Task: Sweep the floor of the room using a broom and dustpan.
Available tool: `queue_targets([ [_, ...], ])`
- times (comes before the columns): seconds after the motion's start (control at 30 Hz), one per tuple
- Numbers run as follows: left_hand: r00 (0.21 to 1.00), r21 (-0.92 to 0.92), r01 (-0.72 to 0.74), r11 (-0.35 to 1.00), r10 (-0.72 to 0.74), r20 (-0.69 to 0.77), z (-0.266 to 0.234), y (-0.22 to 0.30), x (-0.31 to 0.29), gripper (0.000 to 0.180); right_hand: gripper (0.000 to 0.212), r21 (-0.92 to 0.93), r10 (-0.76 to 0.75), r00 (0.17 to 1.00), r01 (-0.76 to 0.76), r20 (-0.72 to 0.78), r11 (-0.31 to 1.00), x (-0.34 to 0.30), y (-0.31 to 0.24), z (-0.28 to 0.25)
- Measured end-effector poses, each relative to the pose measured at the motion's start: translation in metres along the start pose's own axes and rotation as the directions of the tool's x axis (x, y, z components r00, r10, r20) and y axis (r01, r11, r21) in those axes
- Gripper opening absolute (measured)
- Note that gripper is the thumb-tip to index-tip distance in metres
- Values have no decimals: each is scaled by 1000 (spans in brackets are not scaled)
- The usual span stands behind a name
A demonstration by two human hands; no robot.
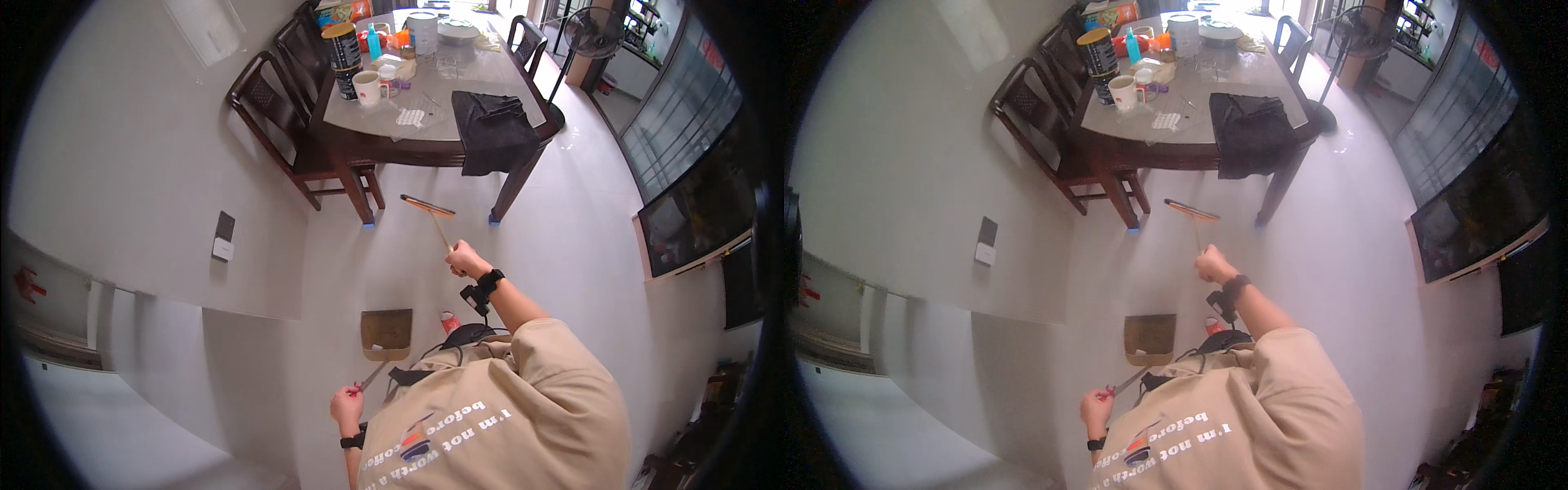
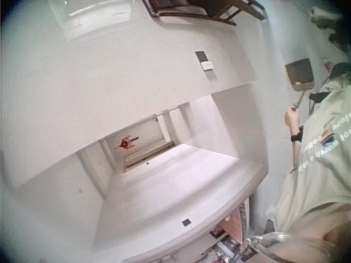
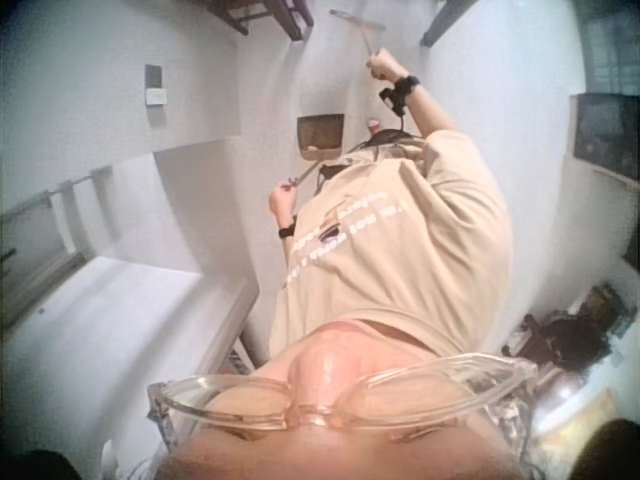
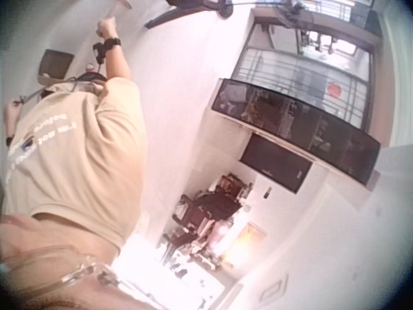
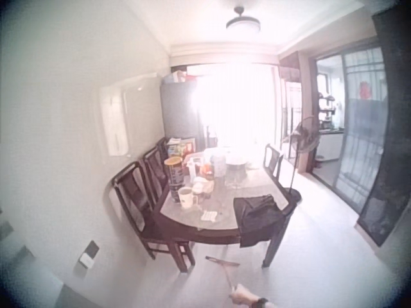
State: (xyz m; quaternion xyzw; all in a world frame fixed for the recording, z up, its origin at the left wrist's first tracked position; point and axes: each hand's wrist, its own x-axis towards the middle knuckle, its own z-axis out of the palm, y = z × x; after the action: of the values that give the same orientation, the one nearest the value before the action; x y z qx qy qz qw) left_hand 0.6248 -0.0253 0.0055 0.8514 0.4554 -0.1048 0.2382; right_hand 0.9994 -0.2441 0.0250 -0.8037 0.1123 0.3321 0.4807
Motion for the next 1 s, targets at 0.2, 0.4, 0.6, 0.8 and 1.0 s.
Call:
queue_targets([
  [0.2, 999, 4, -40, 999, 39, 31, 17, 80, 1, 13, 25, -78, -13, 1000, 14, 14, 997, 102, -17, -26],
  [0.4, 994, 99, -62, 993, 52, 97, 38, 127, 11, 12, 27, -331, 37, 996, -9, 79, 944, 168, 12, -12],
  [0.6, 998, 98, -32, 995, 27, 54, 40, 132, 26, 10, 52, -637, 199, 891, 122, 408, 761, 89, 46, -47],
  [0.8, 999, 111, -21, 994, 18, 29, 41, 123, 32, 9, 44, -428, 245, 849, -24, 469, 903, 18, 51, -132],
  [1.0, 999, 96, 30, 995, -31, 16, 29, 134, 41, 7, 43, -128, 317, 870, -290, 378, 948, -4, 29, -212],
])
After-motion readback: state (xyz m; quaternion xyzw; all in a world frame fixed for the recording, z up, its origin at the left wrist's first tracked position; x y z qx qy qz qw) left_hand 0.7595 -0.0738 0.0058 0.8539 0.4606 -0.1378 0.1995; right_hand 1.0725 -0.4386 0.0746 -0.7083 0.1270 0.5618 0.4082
